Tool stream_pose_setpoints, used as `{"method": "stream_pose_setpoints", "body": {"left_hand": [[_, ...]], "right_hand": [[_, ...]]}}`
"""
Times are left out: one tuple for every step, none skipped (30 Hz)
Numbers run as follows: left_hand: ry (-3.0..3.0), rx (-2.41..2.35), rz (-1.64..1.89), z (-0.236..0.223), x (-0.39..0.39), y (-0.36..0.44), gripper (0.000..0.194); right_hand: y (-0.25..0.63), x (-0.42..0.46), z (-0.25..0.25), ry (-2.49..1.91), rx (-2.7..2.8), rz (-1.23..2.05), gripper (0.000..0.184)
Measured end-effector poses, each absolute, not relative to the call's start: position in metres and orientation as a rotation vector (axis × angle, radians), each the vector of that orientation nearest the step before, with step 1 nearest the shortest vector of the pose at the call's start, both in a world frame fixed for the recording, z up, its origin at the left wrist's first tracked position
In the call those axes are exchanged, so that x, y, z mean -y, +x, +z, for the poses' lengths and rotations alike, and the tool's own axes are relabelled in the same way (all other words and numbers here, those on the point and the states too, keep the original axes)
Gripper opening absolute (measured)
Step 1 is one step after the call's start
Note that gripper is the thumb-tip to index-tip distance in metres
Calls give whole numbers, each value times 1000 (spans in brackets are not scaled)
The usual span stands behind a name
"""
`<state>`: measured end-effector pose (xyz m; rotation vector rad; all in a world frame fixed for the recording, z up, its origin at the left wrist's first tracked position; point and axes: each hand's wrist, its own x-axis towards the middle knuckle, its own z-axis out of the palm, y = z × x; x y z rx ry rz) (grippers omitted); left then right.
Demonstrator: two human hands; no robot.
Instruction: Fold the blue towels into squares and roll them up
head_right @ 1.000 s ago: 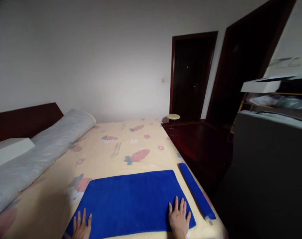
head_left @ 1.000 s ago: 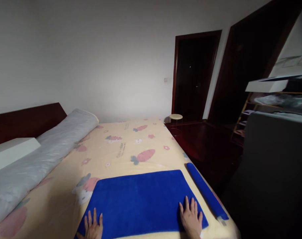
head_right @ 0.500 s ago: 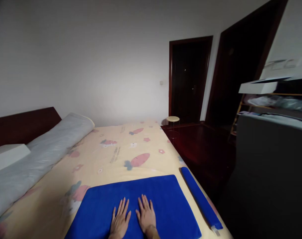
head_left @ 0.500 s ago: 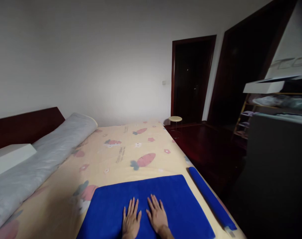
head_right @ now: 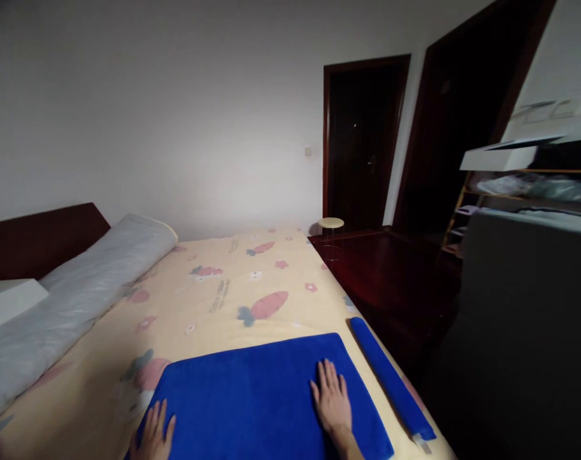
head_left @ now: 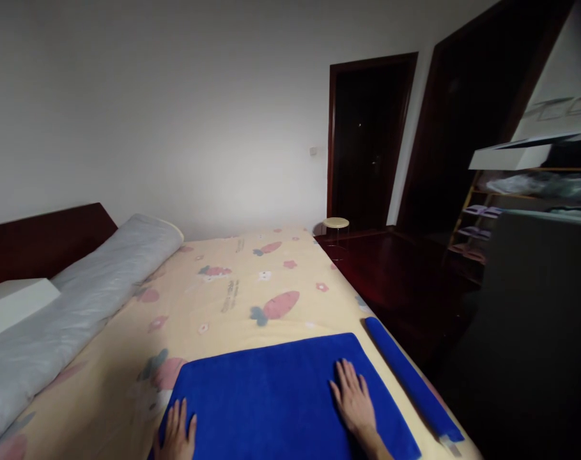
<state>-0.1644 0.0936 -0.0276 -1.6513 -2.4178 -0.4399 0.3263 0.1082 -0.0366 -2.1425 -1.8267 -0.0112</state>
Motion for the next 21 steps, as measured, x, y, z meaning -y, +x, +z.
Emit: {"method": "stream_pose_setpoints", "body": {"left_hand": [[-1750, 2373, -397, -25, -100, -145, 64], [-1896, 2304, -316, -23, -107, -122, 62], [-2033, 2236, -233, -20, -115, -97, 60], [-2152, 2178, -185, -17, -122, -72, 58], [-2251, 2132, -166, -15, -128, -49, 57], [-2351, 2085, -161, -14, -134, -28, 56], [-2447, 2033, -150, -14, -140, -11, 57], [-2516, 2000, -129, -14, -144, 2, 57], [-2557, 1987, -109, -15, -149, 9, 57], [-2567, 1993, -91, -16, -153, 10, 57], [-2544, 2022, -77, -17, -158, 7, 56], [-2490, 2073, -66, -18, -163, -1, 55], [-2418, 2127, -59, -18, -168, -13, 55], [-2344, 2175, -52, -19, -174, -27, 56], [-2272, 2219, -41, -19, -180, -44, 57], [-2208, 2258, -28, -20, -186, -61, 58], [-2155, 2289, -24, -21, -192, -79, 59], [-2093, 2329, -28, -22, -197, -96, 60], [-2009, 2376, -46, -24, -202, -113, 60], [-1915, 2422, -73, -25, -206, -127, 60], [-1819, 2463, -100, -28, -209, -140, 60]], "right_hand": [[304, -111, -32, -2029, 1909, 77, 67], [280, -114, -28, -1912, 1989, 171, 64], [256, -116, -24, -1812, 2054, 257, 62], [233, -118, -21, -1717, 2108, 331, 60], [213, -119, -17, -1626, 2167, 406, 59], [196, -121, -15, -1546, 2219, 475, 59], [183, -123, -13, -1478, 2262, 534, 59], [175, -126, -11, -1421, 2296, 583, 58], [172, -129, -9, -1385, 2318, 616, 57], [175, -134, -8, -1378, 2327, 633, 56], [183, -140, -7, -1408, 2322, 634, 55], [195, -147, -6, -1475, 2304, 620, 55], [211, -155, -5, -1569, 2274, 594, 55], [231, -163, -5, -1689, 2229, 554, 56], [252, -171, -5, -1802, 2179, 504, 57], [275, -178, -6, -1897, 2127, 443, 57], [298, -185, -8, -1967, 2082, 379, 58], [321, -190, -11, -2037, 2037, 319, 57], [341, -194, -16, -2121, 1980, 268, 58], [360, -197, -21, -2193, 1932, 231, 59], [375, -198, -26, -2239, 1899, 200, 60]]}}
